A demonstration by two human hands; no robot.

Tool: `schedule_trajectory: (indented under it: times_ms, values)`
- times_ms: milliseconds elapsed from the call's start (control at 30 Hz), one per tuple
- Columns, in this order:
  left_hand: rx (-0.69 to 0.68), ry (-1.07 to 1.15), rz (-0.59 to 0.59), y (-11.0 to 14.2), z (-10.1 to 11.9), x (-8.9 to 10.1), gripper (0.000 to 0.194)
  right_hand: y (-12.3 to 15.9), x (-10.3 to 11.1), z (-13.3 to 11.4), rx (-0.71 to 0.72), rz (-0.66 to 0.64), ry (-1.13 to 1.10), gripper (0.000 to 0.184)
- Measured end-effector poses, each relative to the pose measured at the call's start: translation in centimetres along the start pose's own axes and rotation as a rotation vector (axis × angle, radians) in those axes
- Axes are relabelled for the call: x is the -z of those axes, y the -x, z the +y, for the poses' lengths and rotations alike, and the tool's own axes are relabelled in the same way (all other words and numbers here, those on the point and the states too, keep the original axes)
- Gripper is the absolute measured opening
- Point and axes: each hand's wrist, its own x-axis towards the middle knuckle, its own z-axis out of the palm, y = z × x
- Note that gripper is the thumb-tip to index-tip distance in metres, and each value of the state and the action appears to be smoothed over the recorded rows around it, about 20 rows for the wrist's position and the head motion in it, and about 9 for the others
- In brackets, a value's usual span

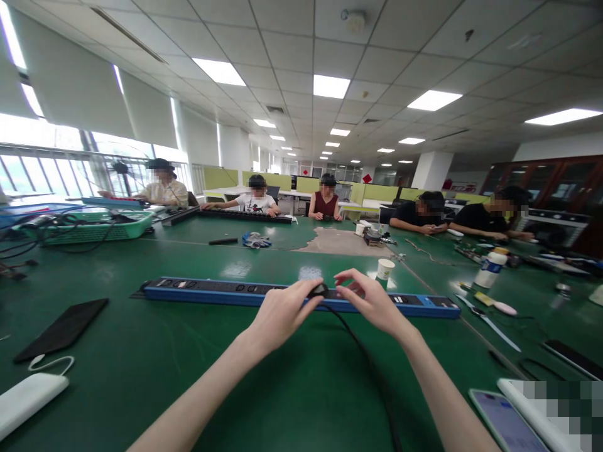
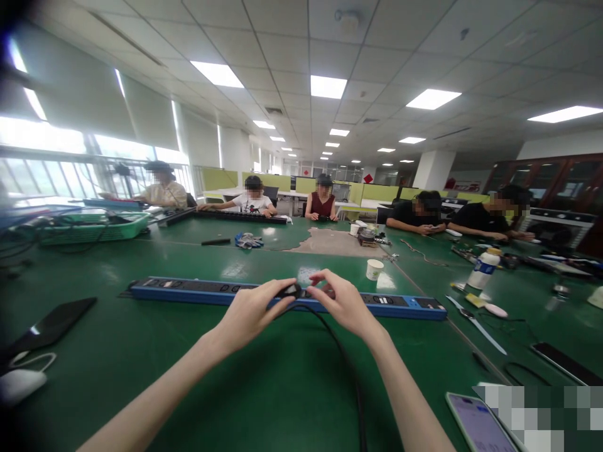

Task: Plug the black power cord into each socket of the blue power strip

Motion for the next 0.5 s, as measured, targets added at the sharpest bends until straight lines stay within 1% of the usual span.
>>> schedule_trajectory:
  times_ms: [67, 133, 233, 300, 333, 400, 467, 500]
  values:
    - [0.071, -0.023, 0.033, 0.4, -2.4, 0.8, 0.04, 0.1, 0.8, 3.3, -0.072, 0.0, 0.031, 0.039]
    - [0.195, -0.078, 0.053, 0.7, -5.7, 1.7, 0.04, 0.7, 1.9, 7.8, -0.163, 0.022, 0.064, 0.043]
    - [0.426, -0.231, 0.041, 1.6, -11.8, 3.4, 0.042, 2.7, 3.1, 15.0, -0.303, 0.044, 0.234, 0.046]
    - [0.594, -0.341, 0.037, 2.7, -16.4, 4.7, 0.044, 4.5, 3.4, 18.9, -0.343, 0.072, 0.348, 0.045]
    - [0.664, -0.386, 0.048, 3.4, -18.7, 5.3, 0.047, 5.5, 3.4, 20.5, -0.343, 0.107, 0.402, 0.044]
    - [0.755, -0.431, 0.066, 5.4, -23.1, 6.7, 0.052, 7.2, 3.1, 22.7, -0.322, 0.194, 0.518, 0.044]
    - [0.845, -0.454, 0.051, 7.5, -26.8, 7.7, 0.056, 8.4, 2.6, 24.1, -0.294, 0.276, 0.617, 0.046]
    - [0.908, -0.462, 0.045, 8.6, -28.2, 8.1, 0.059, 8.8, 2.4, 24.6, -0.282, 0.304, 0.656, 0.047]
